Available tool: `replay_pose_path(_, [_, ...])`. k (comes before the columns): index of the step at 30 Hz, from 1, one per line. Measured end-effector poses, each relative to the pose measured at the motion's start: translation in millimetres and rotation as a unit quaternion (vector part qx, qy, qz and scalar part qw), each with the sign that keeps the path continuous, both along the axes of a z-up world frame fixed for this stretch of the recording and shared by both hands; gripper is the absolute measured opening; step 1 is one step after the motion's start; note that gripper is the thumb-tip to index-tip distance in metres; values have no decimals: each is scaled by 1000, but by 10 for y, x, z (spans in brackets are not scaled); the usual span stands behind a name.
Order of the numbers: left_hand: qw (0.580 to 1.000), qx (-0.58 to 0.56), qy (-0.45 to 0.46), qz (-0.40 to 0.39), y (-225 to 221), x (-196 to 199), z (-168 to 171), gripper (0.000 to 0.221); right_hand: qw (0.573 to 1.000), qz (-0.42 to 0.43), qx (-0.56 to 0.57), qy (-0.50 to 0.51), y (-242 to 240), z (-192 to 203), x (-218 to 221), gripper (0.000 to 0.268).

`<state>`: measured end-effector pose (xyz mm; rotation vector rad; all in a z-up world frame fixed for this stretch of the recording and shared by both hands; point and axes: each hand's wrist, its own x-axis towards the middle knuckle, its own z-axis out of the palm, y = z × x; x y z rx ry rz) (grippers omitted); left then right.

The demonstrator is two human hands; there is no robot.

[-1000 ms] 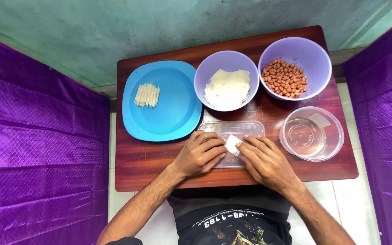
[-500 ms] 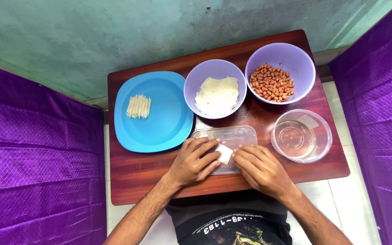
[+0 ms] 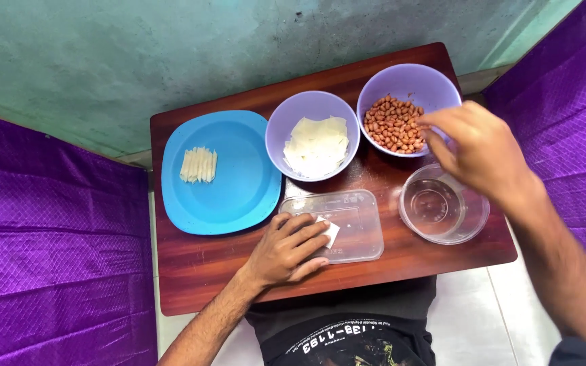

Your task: Rolling peanuts into small white sheets to prepare individual snacks.

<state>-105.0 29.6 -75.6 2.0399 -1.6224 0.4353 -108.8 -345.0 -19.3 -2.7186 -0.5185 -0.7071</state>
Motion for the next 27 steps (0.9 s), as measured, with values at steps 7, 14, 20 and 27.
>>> replay_pose_path(7, [1000,-2,23,3,-12,-2,-82,37,974,-29,-59,216,-212,-338,731,23])
replay_pose_path(14, [998,-61,30,2,-62,8,-138,43,949,-105,-103,278,-111,-483,1113,22])
replay_pose_path(20, [997,-68,21,7,-31,-12,-177,41,940,-128,-170,265,-131,-780,1319,22])
replay_pose_path(27, [995,-103,-8,-1,-28,-18,-180,28,946,-103,-162,262,-9,-520,1219,29])
